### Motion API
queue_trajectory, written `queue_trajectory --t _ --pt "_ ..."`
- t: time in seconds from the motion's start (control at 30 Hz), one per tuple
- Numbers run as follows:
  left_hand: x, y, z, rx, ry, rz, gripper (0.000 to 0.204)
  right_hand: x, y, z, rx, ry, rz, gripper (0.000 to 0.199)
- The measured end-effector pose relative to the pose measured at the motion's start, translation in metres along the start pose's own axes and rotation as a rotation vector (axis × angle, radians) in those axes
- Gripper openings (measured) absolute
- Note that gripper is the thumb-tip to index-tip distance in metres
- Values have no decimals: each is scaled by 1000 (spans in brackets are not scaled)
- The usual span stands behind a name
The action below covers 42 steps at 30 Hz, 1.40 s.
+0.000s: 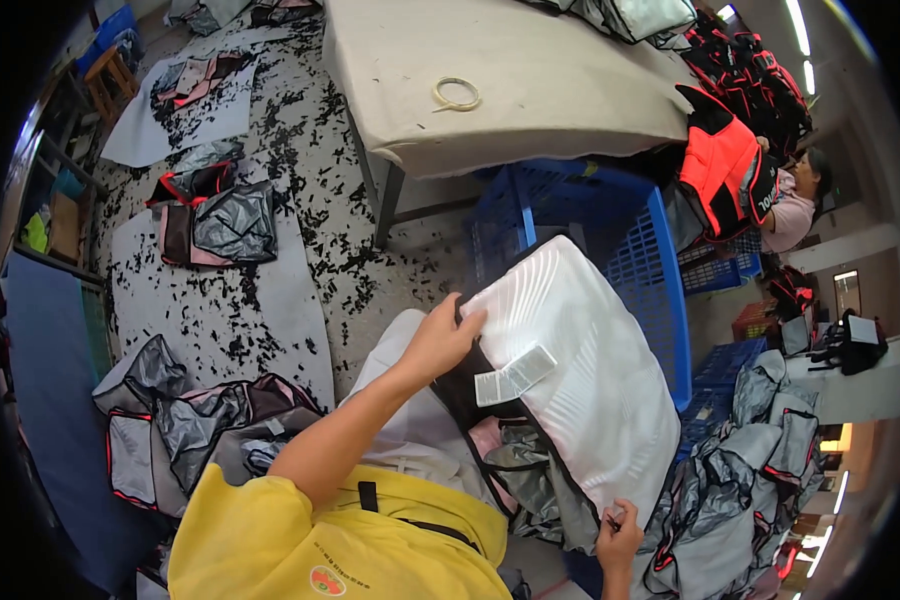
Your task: Inspecting, folding, and packing insulated bags into a crate.
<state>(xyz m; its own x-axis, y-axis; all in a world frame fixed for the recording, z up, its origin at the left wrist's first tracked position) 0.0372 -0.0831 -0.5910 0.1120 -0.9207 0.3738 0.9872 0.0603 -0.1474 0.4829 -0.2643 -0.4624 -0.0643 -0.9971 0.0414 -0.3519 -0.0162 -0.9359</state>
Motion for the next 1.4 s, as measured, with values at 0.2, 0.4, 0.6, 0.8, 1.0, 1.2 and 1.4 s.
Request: queue_trajectory --t 0.2,0.4,0.6,0.8,1.0,1.2,1.4 --pt "32 16 -48 639 79 -174 48 -64 23 -72 -124 -266 -165 7" --pt "58 13 -41 653 160 -215 45 -131 59 -287 -400 -676 -328 34" --pt "74 10 -47 634 179 -234 41 -115 138 -342 23 -932 -585 21" --pt "75 10 -57 672 169 -223 43 -108 144 -332 -420 -816 -666 13" --pt "71 6 -66 617 169 -172 55 -141 113 -296 -917 -177 -651 21" --pt "68 14 -66 539 163 -176 64 -129 115 -309 -359 -703 -539 21" --pt "70 18 -74 488 153 -149 63 -111 151 -318 7 -844 -496 12"
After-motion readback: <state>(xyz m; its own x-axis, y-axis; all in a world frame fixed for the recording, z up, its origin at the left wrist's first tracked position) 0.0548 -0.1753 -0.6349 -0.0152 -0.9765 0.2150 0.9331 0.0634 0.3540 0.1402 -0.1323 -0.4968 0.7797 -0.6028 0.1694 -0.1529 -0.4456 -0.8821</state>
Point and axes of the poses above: each hand's wrist, its own x-axis away from the middle knuckle, its own y-axis out of the palm, z = x × y, the point moved 9 cm from there along -x, towards the middle knuckle, and after that the axes turned 6 degrees about -x, right-handed, at the moved point
